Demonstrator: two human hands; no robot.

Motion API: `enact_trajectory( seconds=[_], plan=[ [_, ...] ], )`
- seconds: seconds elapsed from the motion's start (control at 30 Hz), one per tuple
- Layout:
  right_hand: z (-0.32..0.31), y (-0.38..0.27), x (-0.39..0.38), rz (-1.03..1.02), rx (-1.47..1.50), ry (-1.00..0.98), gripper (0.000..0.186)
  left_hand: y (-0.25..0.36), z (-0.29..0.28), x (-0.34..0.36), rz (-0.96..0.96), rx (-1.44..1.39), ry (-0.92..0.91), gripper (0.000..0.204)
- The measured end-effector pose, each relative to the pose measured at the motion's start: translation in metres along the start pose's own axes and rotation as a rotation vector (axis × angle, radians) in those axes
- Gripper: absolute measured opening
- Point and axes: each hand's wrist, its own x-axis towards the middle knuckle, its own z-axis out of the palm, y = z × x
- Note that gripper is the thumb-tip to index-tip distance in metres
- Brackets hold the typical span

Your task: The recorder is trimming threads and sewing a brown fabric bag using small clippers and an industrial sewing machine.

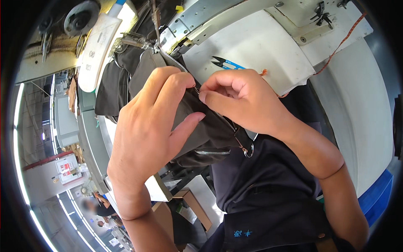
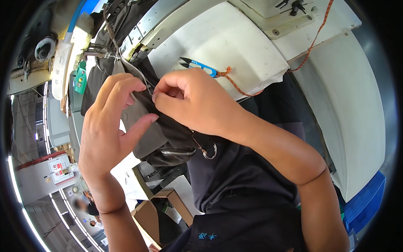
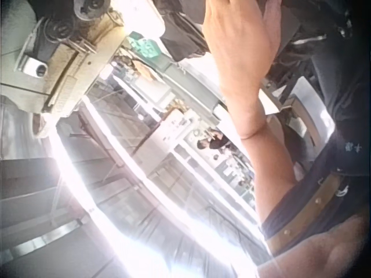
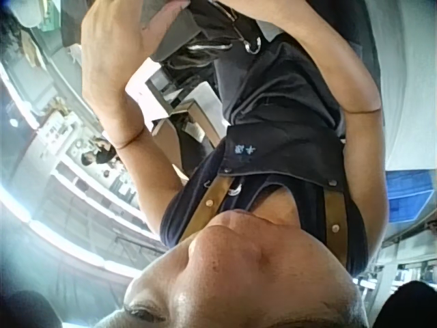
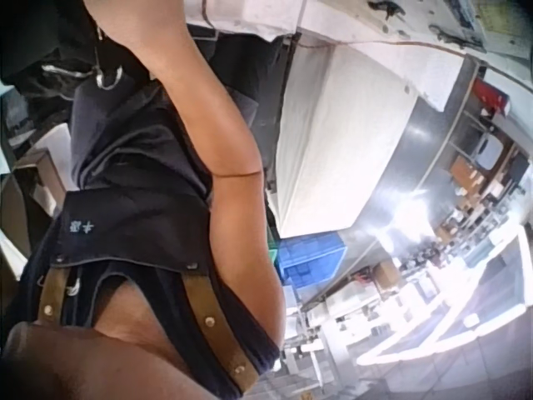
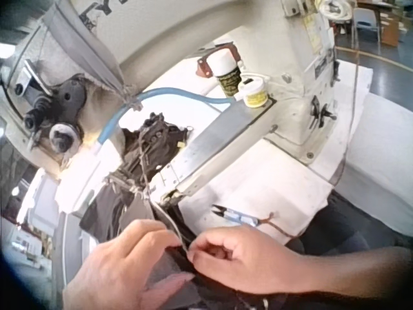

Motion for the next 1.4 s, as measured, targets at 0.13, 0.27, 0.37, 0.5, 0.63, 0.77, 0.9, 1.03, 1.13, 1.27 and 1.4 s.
enact_trajectory(
  seconds=[0.13,0.27,0.37,0.5,0.63,0.77,0.9,1.03,1.13,1.27,1.4],
  plan=[
    [-0.001,-0.008,0.008,0.065,-0.017,-0.047,0.020,-0.001,-0.002,0.000,-0.077,-0.026,-0.093,0.043],
    [0.003,-0.003,0.016,0.076,0.003,-0.084,0.019,-0.009,0.006,-0.007,-0.078,-0.083,-0.023,0.039],
    [0.003,0.004,0.012,0.032,0.042,0.003,0.017,-0.012,0.018,-0.007,-0.078,-0.063,0.044,0.036],
    [0.003,0.003,0.008,0.039,0.119,0.119,0.015,-0.020,0.049,-0.008,0.014,-0.050,0.245,0.033],
    [0.005,-0.001,0.007,0.095,0.284,0.187,0.012,-0.024,0.077,-0.007,0.058,0.003,0.521,0.033],
    [0.001,0.005,0.007,0.063,0.326,0.190,0.011,-0.023,0.088,-0.006,0.051,-0.005,0.644,0.035],
    [0.002,0.006,0.006,0.016,0.260,0.216,0.011,-0.018,0.084,-0.007,-0.006,-0.141,0.621,0.032],
    [0.002,0.006,0.010,0.001,0.246,0.243,0.011,-0.013,0.054,-0.006,-0.154,-0.386,0.461,0.012],
    [0.003,0.004,0.011,-0.006,0.226,0.255,0.011,-0.018,0.031,0.004,-0.210,-0.386,0.233,0.009],
    [0.004,0.003,0.010,-0.041,0.213,0.247,0.011,-0.024,0.008,0.020,-0.246,-0.372,0.021,0.014],
    [0.008,0.001,0.008,-0.056,0.180,0.258,0.011,-0.025,0.004,0.030,-0.210,-0.344,-0.077,0.014]
  ],
)
